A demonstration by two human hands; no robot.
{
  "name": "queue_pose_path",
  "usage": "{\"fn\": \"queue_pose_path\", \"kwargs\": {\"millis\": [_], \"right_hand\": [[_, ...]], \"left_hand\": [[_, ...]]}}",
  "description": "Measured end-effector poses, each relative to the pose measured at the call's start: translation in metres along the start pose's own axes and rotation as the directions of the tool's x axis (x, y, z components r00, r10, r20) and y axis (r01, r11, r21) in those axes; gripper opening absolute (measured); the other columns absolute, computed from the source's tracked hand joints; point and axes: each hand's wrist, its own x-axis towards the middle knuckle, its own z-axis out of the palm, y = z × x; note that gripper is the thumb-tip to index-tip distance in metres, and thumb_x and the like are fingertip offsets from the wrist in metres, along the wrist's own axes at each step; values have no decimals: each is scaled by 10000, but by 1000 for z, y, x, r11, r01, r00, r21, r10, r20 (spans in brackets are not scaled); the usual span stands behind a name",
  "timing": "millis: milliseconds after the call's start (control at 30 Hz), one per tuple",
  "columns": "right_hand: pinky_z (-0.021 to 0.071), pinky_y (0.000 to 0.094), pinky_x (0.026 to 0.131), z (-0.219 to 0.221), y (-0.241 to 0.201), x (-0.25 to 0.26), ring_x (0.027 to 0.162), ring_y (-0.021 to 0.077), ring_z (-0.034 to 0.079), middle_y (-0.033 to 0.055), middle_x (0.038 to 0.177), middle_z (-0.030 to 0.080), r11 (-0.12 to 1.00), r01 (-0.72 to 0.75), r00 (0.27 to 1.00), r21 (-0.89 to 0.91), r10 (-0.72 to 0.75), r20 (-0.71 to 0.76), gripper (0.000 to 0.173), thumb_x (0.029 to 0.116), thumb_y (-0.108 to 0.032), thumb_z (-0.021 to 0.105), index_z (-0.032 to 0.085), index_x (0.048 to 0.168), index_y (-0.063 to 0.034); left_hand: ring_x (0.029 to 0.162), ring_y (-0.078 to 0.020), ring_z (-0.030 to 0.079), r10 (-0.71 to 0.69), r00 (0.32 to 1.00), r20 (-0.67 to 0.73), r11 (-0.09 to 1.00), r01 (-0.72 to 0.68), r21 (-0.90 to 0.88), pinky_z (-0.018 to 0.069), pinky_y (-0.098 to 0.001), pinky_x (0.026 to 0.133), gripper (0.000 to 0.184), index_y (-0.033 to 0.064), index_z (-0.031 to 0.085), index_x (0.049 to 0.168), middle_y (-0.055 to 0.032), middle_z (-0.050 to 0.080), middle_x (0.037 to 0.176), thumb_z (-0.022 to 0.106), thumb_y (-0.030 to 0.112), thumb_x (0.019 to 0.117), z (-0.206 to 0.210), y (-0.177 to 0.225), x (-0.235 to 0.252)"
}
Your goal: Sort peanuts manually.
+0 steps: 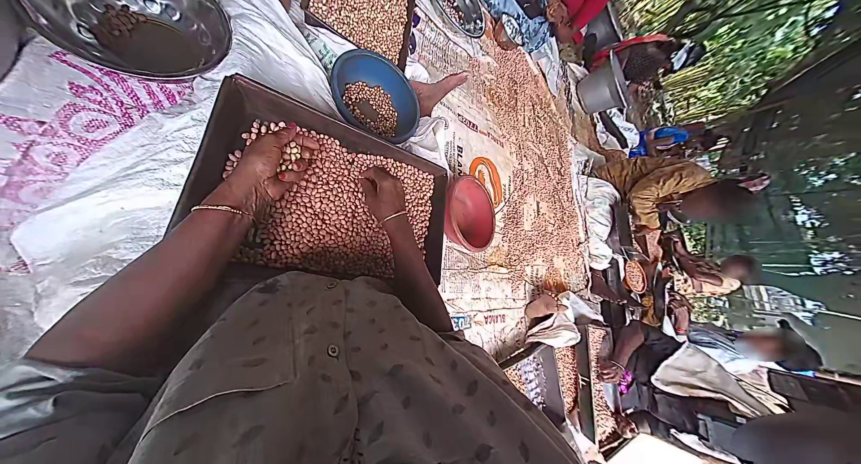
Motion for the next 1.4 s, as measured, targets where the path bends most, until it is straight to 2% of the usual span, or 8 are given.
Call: {"fn": "queue_pose_path", "kwargs": {"millis": [200,433,700,833,933,1033,1233,1400], "right_hand": [[604,287,702,-20,-34,19,719,121,685,149,935,724,761,117,993,638,-108,-53,229,1019,-36,577,680,1182,87],[520,574,854,8,-63,74,1048,346,695,178,1035,732,949,-251,957,-191,273,100,459,1063,-422,507,721,947,-33],[522,581,853,27,-60,68,1030,351,702,164,1034,743,945,-309,950,-105,312,15,369,1052,-362,539,740,992,-58],[514,537,743,26,-46,62,773,295,677,139,813,718,980,-103,979,173,130,-155,289,1012,-268,628,754,905,-30],[527,260,548,9,-64,47,560,79,579,67,745,674,798,162,982,581,-74,-173,188,1010,-101,623,732,1025,51],[604,273,625,3,-76,34,634,114,672,124,844,710,671,137,990,729,-104,-90,239,1047,-67,541,672,1153,103],[575,307,685,5,-60,1,708,135,654,144,892,701,787,66,920,613,-286,269,165,972,10,578,695,1072,71],[575,363,866,18,-69,-10,945,215,703,197,1086,722,809,176,907,561,-355,228,219,982,37,533,705,1112,71]], "left_hand": [[419,-11,414,-125,985,115,986,111,125,276,-144,359,617,108,646,1001,11,624,690,215,538,1098,6,-6,-1],[437,14,406,90,994,68,989,-82,-120,315,-113,391,483,127,626,960,70,553,677,244,369,1128,-6,8,-2],[460,6,439,188,982,-17,966,-188,-178,332,-119,415,499,140,622,948,78,538,654,218,368,1132,-12,16,-1],[440,-6,411,116,993,-16,993,-117,-35,315,-142,402,584,133,624,935,61,555,654,192,480,1118,-10,16,-5],[441,-18,455,34,999,24,997,-35,64,322,-153,381,683,124,633,942,26,623,679,168,605,1080,-7,13,-6],[433,-16,443,19,997,72,1000,-19,-8,308,-145,379,681,113,634,941,20,611,662,161,581,1087,-5,14,-8],[453,2,404,200,980,24,964,-192,-185,312,-124,401,523,125,628,1002,68,548,692,185,373,1132,-22,22,-5],[464,0,432,349,937,-3,882,-329,-338,333,-122,406,511,135,611,998,62,553,696,158,328,1134,-27,31,-11]]}}
